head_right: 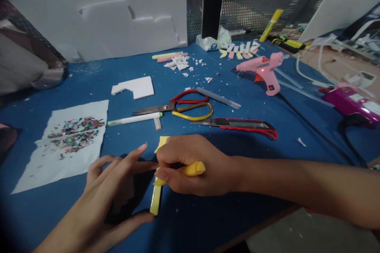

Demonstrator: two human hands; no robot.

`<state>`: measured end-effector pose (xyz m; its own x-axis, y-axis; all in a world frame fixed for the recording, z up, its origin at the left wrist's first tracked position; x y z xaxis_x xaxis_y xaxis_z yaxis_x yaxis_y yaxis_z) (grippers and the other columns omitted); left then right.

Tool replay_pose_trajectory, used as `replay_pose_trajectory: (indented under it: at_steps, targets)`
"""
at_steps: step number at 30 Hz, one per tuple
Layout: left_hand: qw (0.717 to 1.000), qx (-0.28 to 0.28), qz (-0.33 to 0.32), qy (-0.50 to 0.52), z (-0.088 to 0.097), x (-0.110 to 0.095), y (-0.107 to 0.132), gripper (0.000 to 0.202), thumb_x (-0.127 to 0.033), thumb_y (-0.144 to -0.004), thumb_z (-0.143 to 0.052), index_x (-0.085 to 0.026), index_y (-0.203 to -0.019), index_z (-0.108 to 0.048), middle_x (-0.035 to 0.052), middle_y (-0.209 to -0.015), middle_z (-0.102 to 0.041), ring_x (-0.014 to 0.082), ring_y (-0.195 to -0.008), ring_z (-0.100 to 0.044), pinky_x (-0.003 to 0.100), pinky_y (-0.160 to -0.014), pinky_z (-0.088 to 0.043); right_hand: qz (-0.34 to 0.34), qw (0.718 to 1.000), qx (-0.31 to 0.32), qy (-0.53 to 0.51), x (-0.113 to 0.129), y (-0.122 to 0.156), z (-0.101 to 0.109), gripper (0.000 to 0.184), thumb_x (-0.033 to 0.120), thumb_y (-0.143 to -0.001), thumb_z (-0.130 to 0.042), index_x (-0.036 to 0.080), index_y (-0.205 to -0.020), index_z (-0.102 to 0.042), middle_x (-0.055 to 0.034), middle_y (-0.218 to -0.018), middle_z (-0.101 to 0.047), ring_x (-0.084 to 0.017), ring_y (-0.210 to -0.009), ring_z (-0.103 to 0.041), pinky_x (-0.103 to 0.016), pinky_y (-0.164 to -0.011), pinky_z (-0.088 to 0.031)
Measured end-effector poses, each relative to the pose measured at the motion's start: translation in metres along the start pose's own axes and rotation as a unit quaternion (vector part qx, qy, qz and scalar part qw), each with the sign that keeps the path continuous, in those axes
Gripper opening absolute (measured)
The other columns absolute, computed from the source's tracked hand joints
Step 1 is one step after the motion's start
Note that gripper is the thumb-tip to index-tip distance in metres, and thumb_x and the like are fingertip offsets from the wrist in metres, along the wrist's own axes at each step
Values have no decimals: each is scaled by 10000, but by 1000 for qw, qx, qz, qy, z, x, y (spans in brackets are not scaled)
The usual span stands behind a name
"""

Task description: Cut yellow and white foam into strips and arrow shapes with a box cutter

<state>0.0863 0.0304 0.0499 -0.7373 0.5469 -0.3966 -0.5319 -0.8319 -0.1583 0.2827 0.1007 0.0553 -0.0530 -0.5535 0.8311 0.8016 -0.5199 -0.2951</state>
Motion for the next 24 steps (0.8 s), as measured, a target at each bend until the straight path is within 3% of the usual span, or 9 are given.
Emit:
replay_pose_trajectory:
  at_steps: [4, 24]
  targets:
    - [1000, 6, 1, 5, 0, 0, 0, 885, -255, -826, -672, -162, -1479, -82, 83, -1234, -615, 235, -1019, -531, 402, -958, -271, 20, 999, 5, -34, 1, 0, 0, 432, 383, -976, -332, 176, -599, -372, 11, -573, -427, -99, -596, -412, -247, -609, -342]
    - [1000, -1, -4, 11, 0, 1, 0, 921, -248, -797, -711, -158, -1477, -97, 72, -1214, -624, 235, -996, -514, 377, -951, -251, -5, 1000, -10, -25, 1, -1, 2, 379, 322, -956, -369, 172, -608, -371, 12, -588, -433, -97, -603, -410, -245, -605, -333]
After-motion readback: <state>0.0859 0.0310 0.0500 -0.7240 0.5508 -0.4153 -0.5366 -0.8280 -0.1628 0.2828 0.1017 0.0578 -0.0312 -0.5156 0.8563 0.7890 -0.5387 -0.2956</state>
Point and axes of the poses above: each hand's wrist, its own y-axis away from the middle knuckle, its own z-axis out of the back of the hand, x = y × z, the point moved 2 cm from there along -y, towards the middle knuckle
